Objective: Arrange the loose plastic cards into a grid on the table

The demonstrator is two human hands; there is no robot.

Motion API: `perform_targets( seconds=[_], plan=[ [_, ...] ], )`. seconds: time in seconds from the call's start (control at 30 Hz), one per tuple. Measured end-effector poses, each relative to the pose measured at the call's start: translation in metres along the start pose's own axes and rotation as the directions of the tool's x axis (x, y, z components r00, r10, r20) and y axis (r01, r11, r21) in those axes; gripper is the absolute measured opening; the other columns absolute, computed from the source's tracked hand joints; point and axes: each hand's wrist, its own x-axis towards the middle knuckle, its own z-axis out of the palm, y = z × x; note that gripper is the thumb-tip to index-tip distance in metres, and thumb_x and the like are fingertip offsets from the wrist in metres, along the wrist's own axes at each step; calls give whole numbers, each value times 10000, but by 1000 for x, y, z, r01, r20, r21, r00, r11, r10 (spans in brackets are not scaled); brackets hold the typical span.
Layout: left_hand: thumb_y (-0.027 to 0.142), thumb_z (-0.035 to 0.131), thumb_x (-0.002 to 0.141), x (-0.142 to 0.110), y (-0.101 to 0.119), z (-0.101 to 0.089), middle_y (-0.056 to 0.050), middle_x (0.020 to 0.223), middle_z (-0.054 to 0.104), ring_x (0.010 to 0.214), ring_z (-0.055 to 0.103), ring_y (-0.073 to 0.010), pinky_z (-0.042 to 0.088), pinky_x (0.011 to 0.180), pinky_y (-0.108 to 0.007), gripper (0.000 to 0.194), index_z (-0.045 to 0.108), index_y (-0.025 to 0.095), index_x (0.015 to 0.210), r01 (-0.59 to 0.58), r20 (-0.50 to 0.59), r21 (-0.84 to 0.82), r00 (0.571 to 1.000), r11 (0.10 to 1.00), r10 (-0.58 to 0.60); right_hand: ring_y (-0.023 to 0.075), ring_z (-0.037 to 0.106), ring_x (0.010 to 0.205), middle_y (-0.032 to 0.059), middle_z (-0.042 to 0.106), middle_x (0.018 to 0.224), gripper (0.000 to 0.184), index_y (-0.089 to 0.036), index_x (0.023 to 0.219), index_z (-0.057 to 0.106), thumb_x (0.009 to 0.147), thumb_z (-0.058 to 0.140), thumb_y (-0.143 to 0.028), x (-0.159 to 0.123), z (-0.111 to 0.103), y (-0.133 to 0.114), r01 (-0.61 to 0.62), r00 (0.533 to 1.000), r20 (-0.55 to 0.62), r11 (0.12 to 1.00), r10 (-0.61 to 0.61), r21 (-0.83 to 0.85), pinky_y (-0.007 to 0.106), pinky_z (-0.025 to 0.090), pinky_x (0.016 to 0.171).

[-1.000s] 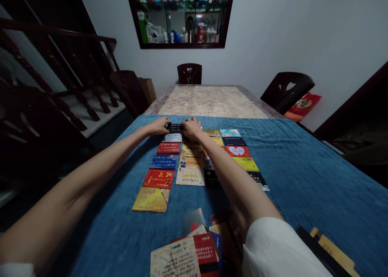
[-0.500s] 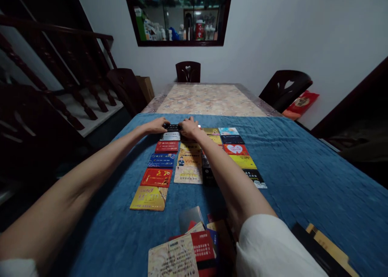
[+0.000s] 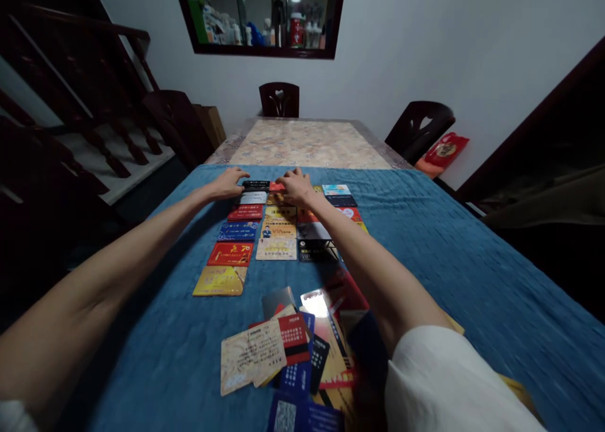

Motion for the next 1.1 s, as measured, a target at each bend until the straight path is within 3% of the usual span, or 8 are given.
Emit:
perform_targets(
  seconds=[0.1, 0.3, 0.53, 0.73, 0.9, 1.1],
  plan=[
    [196, 535, 796, -21, 23, -3, -162, 1392, 545, 1314, 470, -352, 438, 1076, -466, 547, 606, 127, 1333, 16, -27, 8, 1000, 1000, -15, 363, 380, 1215, 156, 575, 1366, 433, -228, 1366, 611, 947, 515, -278, -24, -7, 2, 20, 999, -37, 1000, -21, -15, 437, 356, 869],
    [207, 486, 855, -74, 78, -7, -168, 1333, 582, 1259, 489, -367, 440, 1010, -552, 449, 647, 152, 1271, -83, -105, 28, 991, 996, 86, 338, 413, 1119, 155, 668, 1157, 298, -205, 1155, 726, 958, 514, -273, -74, -21, 1, 90, 985, -154, 995, -81, 52, 398, 303, 788],
    [184, 495, 885, -133, 141, -4, -155, 1282, 613, 1227, 500, -340, 420, 988, -541, 378, 655, 157, 1226, -253, -196, -27, 950, 967, 243, 288, 454, 1007, 127, 699, 982, 258, -185, 973, 751, 969, 507, -267, -133, -22, 2, 188, 958, -240, 976, -158, 108, 396, 292, 795],
    [138, 486, 899, -180, 191, -1, -160, 1282, 611, 1219, 501, -326, 391, 976, -526, 370, 629, 143, 1240, -381, -230, -57, 904, 923, 359, 278, 466, 982, 104, 707, 934, 252, -202, 939, 738, 976, 504, -287, -183, -13, 8, 287, 923, -305, 947, -233, 143, 405, 328, 839],
    [137, 500, 911, -214, 213, 3, -138, 1245, 625, 1183, 504, -302, 370, 973, -505, 319, 626, 165, 1203, -473, -235, -58, 862, 879, 449, 269, 473, 954, 93, 695, 892, 261, -220, 933, 735, 990, 502, -324, -222, -16, 3, 400, 878, -356, 900, -321, 175, 435, 366, 868],
    [186, 451, 972, -240, 215, 11, -129, 1236, 631, 1150, 513, -273, 344, 967, -480, 270, 624, 163, 1179, -526, -236, -73, 835, 847, 498, 278, 477, 1008, 83, 689, 902, 203, -219, 960, 724, 979, 548, -317, -264, -19, -12, 429, 881, -297, 886, -367, 177, 430, 373, 864]
  ],
)
